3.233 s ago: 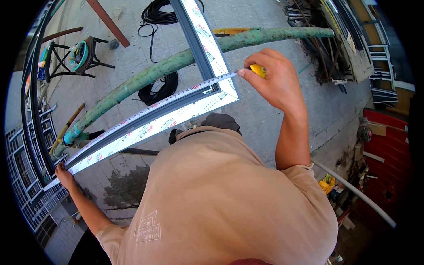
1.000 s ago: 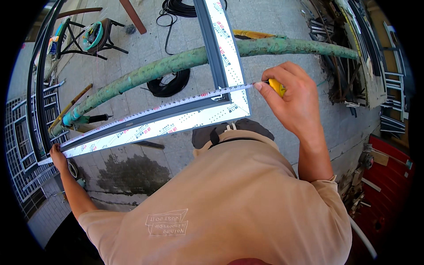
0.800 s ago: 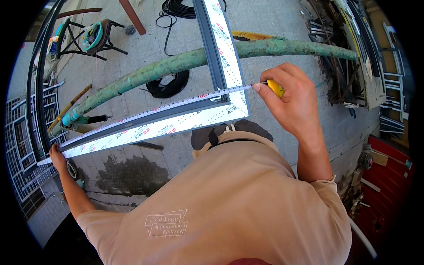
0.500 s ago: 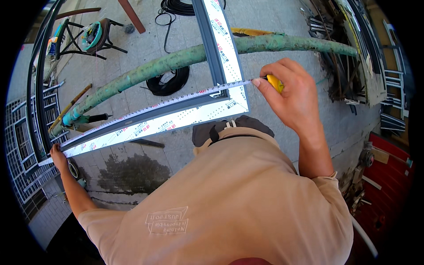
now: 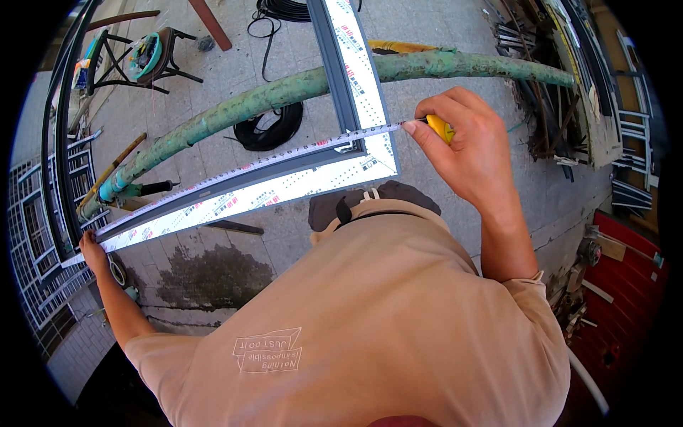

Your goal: The person measures the sides of a large metal frame using a measuring tape while it sits on sawhorses, then records the dimensions with a pen in a notebook on a nearby table.

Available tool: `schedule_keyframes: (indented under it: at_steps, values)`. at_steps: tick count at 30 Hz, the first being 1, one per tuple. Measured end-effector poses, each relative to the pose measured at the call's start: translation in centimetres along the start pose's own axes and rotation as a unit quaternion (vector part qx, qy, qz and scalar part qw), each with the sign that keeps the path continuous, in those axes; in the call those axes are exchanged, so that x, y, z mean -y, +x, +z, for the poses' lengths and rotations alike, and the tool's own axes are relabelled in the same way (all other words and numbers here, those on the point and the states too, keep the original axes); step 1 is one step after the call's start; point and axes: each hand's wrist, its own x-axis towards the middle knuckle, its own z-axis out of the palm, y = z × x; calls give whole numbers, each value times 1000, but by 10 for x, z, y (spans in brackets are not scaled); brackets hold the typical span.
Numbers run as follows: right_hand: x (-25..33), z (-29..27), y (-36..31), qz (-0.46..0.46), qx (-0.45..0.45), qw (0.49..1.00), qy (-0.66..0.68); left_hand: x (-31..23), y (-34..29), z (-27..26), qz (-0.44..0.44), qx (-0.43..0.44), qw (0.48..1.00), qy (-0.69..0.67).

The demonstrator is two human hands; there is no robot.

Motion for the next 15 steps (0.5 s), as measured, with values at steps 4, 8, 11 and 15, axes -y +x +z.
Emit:
schedule_keyframes:
  at_steps: [4,8,11,15]
  values:
    - [-1,-1,1,-6,1,1000,3,9,-1,-5,0,3,1000,2]
    - [-1,-1,1,-4,4,1000,4,11,-1,-4,-4,2,1000,3]
    - [-2,-1,0,-3,4,1000,6,9,-1,-6,-6,3,1000,-2]
    - [0,-2,0,0,3,1000,2,0,0,-5,-7,7,1000,1]
